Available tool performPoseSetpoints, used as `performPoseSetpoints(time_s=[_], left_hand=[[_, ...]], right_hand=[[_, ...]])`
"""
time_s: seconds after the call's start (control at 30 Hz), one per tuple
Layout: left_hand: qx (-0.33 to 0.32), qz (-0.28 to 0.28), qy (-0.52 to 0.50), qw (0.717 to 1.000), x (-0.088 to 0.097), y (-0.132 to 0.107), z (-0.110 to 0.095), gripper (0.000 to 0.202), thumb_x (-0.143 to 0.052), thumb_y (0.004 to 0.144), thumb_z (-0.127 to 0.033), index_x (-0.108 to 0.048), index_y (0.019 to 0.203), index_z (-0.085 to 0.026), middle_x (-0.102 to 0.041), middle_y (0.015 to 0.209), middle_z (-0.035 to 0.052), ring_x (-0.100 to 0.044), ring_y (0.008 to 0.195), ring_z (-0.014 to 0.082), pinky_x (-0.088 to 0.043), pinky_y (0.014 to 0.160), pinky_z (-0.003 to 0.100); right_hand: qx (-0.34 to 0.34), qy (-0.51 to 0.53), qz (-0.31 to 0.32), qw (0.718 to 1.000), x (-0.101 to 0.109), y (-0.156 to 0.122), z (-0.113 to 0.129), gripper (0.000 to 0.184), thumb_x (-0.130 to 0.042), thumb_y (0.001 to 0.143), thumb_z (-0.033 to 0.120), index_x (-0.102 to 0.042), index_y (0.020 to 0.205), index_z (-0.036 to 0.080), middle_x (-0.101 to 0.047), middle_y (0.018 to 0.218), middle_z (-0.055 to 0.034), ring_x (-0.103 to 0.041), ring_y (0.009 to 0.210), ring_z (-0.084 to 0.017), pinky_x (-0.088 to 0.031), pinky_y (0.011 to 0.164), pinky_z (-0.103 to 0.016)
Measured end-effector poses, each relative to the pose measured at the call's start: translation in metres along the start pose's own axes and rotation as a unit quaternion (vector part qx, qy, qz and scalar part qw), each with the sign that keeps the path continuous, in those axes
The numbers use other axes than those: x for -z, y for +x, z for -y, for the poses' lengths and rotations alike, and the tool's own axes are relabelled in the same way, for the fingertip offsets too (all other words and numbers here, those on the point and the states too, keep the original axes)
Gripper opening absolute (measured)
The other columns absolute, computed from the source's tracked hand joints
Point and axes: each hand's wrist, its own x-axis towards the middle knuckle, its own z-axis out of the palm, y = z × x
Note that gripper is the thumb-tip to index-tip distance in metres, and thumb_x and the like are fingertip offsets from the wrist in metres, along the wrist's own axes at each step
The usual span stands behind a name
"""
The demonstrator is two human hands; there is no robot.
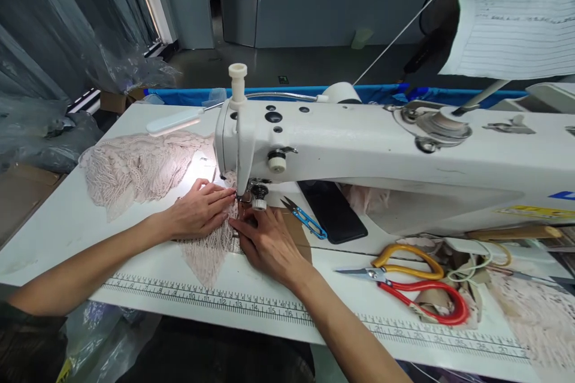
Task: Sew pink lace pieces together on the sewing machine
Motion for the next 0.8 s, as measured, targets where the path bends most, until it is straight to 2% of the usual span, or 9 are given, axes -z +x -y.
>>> performPoseSetpoints(time_s=[0.3, 0.6, 0.8], left_hand=[[-0.010, 0.008, -0.013, 1.000, 0.003, -0.001, 0.002, 0.039, -0.033, 0.100, -0.029, -0.055, 0.123, -0.006, -0.054, 0.135, 0.0191, -0.055, 0.107, 0.0308, -0.038, 0.088, 0.051], [-0.001, 0.006, -0.049, 0.999, 0.001, 0.000, 0.004, 0.036, -0.037, 0.098, -0.029, -0.056, 0.122, -0.010, -0.056, 0.133, 0.0180, -0.054, 0.105, 0.0297, -0.038, 0.087, 0.050], [-0.026, -0.009, -0.030, 0.999, 0.001, 0.000, 0.007, 0.037, -0.036, 0.098, -0.028, -0.056, 0.121, -0.007, -0.057, 0.132, 0.0183, -0.056, 0.103, 0.0294, -0.038, 0.087, 0.050]], right_hand=[[-0.008, 0.006, 0.004, 1.000, -0.001, 0.001, 0.000, 0.033, -0.045, 0.095, 0.021, -0.063, 0.123, 0.026, -0.055, 0.107, -0.0119, -0.051, 0.102, -0.026, -0.046, 0.085, -0.044], [-0.002, 0.023, -0.010, 1.000, 0.001, 0.001, 0.000, 0.032, -0.048, 0.094, 0.020, -0.065, 0.121, 0.023, -0.057, 0.106, -0.0122, -0.054, 0.102, -0.026, -0.048, 0.085, -0.044], [-0.062, -0.002, -0.003, 0.998, 0.004, 0.002, -0.010, 0.032, -0.050, 0.093, 0.023, -0.066, 0.121, 0.025, -0.058, 0.108, -0.0121, -0.058, 0.091, -0.023, -0.051, 0.078, -0.037]])
